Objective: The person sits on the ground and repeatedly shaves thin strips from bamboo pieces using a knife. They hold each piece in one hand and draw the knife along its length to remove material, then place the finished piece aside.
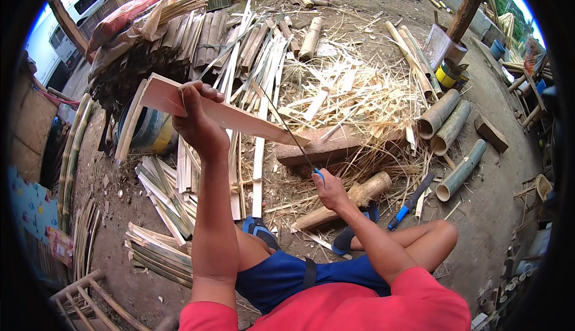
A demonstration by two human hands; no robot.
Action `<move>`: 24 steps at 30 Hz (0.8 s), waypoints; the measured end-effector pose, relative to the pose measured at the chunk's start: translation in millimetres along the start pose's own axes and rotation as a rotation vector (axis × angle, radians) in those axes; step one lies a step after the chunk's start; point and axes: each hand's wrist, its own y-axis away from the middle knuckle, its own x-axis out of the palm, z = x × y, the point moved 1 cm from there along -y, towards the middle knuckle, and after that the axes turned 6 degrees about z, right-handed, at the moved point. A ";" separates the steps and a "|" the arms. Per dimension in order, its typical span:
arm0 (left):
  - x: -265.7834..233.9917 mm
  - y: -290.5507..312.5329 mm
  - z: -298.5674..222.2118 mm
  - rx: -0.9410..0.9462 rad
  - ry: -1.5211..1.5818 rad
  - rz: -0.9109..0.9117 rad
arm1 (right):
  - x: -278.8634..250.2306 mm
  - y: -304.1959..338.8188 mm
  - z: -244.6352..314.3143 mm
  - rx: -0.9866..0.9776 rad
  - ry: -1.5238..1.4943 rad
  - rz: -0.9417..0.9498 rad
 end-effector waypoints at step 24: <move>16.7 19.6 3.9 0.177 -0.306 0.070 | -42.3 55.7 164.1 -0.287 -0.223 -0.021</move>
